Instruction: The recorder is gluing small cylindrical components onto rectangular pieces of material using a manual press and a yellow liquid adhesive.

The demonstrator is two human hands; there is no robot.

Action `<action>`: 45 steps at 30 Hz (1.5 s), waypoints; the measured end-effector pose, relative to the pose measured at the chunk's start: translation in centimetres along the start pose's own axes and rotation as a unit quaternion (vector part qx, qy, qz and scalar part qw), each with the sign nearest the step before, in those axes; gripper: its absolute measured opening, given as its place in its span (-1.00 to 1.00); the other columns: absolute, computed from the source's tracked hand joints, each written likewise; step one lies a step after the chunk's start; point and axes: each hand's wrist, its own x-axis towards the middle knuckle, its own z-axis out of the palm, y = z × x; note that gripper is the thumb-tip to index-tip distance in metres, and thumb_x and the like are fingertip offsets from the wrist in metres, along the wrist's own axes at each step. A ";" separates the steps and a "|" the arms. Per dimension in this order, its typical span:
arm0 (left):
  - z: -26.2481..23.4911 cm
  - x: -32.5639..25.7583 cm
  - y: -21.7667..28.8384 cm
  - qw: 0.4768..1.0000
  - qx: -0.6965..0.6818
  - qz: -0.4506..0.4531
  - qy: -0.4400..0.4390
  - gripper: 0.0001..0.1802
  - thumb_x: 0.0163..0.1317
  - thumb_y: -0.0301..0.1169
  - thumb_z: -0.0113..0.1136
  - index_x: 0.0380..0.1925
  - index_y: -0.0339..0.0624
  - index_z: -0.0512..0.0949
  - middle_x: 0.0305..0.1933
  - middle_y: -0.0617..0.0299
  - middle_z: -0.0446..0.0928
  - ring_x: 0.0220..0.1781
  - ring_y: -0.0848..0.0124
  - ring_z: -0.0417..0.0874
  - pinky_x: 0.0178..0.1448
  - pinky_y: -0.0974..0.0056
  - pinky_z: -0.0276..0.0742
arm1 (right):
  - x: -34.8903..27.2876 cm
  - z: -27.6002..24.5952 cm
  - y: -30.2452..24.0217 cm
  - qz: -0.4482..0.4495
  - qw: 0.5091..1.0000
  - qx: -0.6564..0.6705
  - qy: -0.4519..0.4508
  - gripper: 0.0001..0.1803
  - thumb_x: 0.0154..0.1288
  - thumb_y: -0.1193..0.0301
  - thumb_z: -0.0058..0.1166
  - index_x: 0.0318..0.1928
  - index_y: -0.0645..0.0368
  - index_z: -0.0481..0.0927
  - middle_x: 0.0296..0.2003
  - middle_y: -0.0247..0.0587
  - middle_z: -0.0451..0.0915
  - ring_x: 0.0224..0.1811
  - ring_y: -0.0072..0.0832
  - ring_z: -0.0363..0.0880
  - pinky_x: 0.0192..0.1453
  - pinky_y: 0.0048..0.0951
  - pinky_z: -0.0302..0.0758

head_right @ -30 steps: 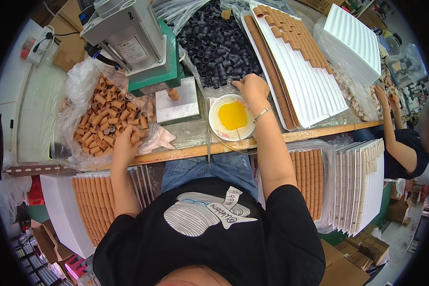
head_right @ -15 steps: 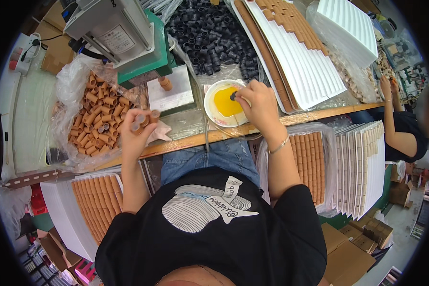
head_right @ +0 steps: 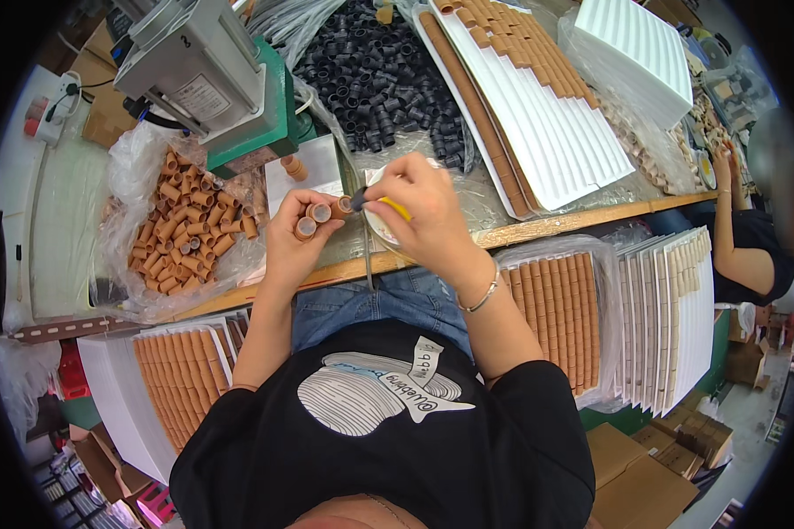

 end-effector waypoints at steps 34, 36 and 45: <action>3.2 0.9 -1.5 0.991 -0.133 0.016 0.026 -0.67 0.07 -0.69 0.30 -0.20 -0.21 0.43 -0.10 0.21 0.57 -0.10 0.50 0.57 -0.01 0.42 0.49 | 5.3 -3.4 -0.5 -0.068 0.957 -0.167 -0.228 -0.81 0.10 0.26 0.29 -0.31 0.04 0.69 -0.32 -0.29 0.50 -0.20 -0.35 0.52 -0.14 -0.31 0.33; 2.9 1.0 -1.1 0.992 -0.126 0.011 0.021 -0.67 0.08 -0.69 0.30 -0.20 -0.20 0.42 -0.09 0.21 0.56 -0.08 0.50 0.56 0.02 0.42 0.48 | 8.5 -5.6 0.8 -0.016 0.983 -0.055 -0.173 -0.79 0.11 0.29 0.29 -0.29 0.12 0.69 -0.34 -0.19 0.64 -0.33 -0.20 0.61 -0.20 -0.35 0.53; -1.3 0.2 -2.1 0.995 -0.089 0.003 0.032 -0.68 0.10 -0.66 0.29 -0.19 -0.20 0.41 -0.12 0.22 0.57 -0.10 0.52 0.57 -0.01 0.42 0.48 | 16.5 -7.9 16.8 0.278 0.881 -0.370 0.097 -0.69 0.11 0.20 0.32 -0.30 0.20 0.66 -0.27 0.01 0.64 -0.18 -0.10 0.62 -0.12 -0.15 0.53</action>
